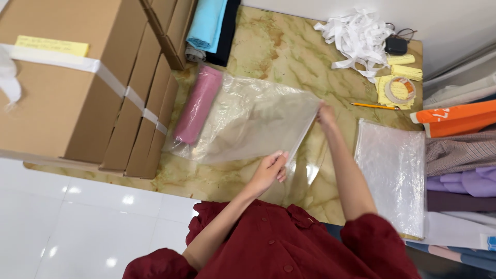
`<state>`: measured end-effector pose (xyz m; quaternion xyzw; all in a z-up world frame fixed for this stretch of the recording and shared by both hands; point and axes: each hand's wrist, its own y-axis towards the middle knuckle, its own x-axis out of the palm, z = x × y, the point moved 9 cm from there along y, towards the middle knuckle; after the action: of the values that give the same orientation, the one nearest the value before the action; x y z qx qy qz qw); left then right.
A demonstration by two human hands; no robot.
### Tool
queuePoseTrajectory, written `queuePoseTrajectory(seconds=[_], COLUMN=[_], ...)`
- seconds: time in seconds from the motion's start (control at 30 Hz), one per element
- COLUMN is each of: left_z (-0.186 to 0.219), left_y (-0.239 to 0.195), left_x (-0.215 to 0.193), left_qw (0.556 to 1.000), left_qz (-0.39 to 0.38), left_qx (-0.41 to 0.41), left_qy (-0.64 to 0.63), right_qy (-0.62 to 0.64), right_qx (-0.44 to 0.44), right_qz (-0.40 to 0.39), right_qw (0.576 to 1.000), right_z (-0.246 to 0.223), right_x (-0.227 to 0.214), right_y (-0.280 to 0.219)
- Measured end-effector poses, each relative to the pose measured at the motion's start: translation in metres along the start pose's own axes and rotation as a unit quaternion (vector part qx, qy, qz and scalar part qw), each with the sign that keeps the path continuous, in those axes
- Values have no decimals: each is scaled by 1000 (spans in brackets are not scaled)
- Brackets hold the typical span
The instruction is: The person places a rolled pink garment into a clear plastic bag and seals it. They then place the packaged item into a cardboard box, close the lid, and tie a white ribbon around the box to secure it.
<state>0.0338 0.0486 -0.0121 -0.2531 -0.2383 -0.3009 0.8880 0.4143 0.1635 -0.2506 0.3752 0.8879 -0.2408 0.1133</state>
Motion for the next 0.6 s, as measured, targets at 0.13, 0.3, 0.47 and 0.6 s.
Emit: queuePoseTrajectory(seconds=[0.13, 0.3, 0.47, 0.6], left_z=[14, -6, 38, -69], left_y=[-14, -4, -49, -36], left_x=[-21, -82, -96, -199], left_qw=[999, 981, 961, 879], left_qz=[21, 167, 253, 396], left_qx=[27, 10, -81, -78], left_qy=[15, -103, -75, -252], right_qy=[125, 198, 71, -261], right_qx=[93, 36, 20, -142], right_qz=[-48, -107, -84, -8], right_qw=[987, 974, 994, 955], right_z=[-10, -76, -58, -62], right_x=[23, 24, -17, -30], right_y=[24, -24, -14, 21])
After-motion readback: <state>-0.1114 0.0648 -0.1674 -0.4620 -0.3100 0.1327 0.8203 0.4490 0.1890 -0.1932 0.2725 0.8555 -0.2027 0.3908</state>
